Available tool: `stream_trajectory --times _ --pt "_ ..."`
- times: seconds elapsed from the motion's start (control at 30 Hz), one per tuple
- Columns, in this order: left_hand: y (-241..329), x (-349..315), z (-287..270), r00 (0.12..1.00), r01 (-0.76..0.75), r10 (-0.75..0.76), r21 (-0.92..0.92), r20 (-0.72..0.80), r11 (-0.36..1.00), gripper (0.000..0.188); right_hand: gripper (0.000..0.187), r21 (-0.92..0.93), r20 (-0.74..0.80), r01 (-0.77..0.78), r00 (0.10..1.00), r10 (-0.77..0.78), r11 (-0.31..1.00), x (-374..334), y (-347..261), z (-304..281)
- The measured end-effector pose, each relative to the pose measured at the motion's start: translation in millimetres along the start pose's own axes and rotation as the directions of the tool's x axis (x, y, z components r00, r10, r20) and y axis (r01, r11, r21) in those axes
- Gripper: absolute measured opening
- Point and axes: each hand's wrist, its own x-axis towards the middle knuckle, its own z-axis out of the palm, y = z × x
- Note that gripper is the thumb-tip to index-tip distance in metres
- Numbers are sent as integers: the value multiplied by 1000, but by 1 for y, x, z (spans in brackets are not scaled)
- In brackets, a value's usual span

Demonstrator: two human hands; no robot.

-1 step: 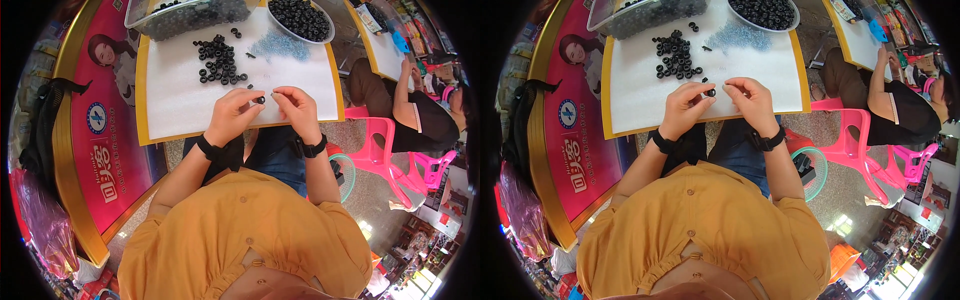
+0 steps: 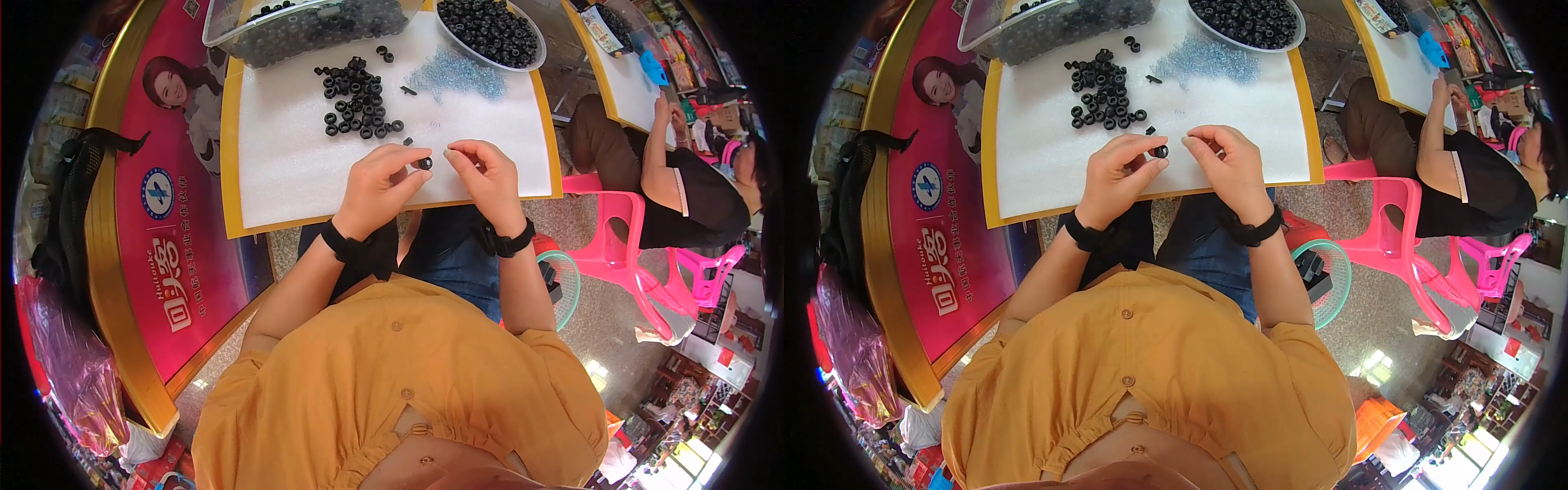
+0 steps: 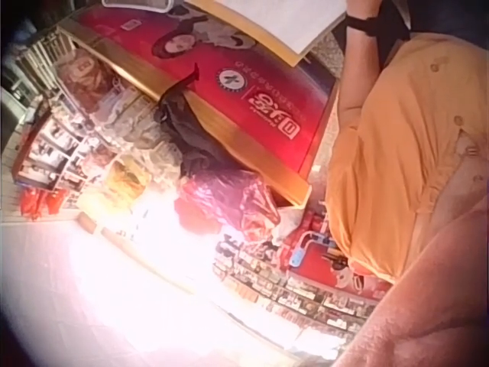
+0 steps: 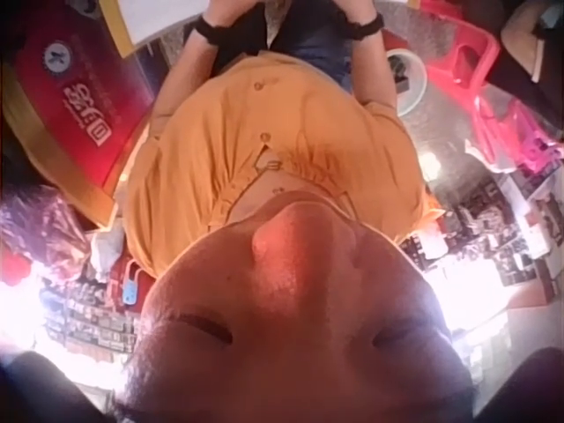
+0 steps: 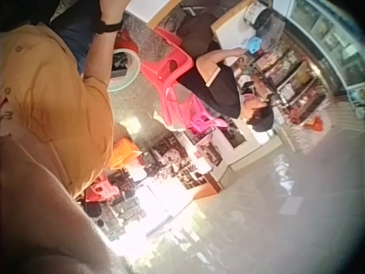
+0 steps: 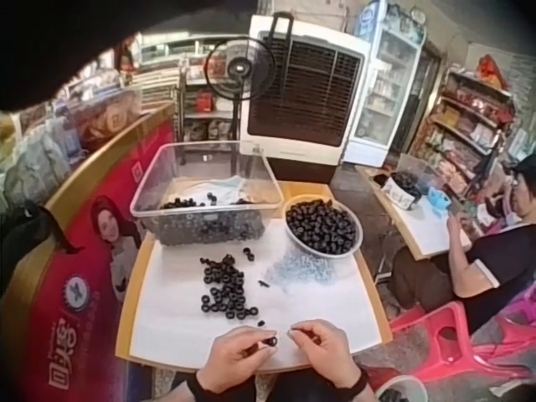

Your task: The person places black plastic rings and pins onto a mat, then inserts the pins into the black plastic rings to assemble them by hand.

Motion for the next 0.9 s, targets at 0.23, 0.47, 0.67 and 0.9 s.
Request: stream_trajectory --times 0.23,0.47,0.67,0.9 --pt "-1 -1 0 1000 15 -15 -32 19 999 30 19 -432 -43 102 990 -134 896 -1 13 -11" --pt "1 -1 -1 999 30 -30 -33 26 999 30 15 -270 -49 84 994 -101 959 1 24 -34" --pt "1 0 -1 999 42 -41 -26 34 999 29 14 -188 22 127 992 -125 974 -6 19 -29" --pt "1 0 0 998 49 -47 -28 36 998 29 15 -249 8 180 983 -184 951 -5 23 -21"
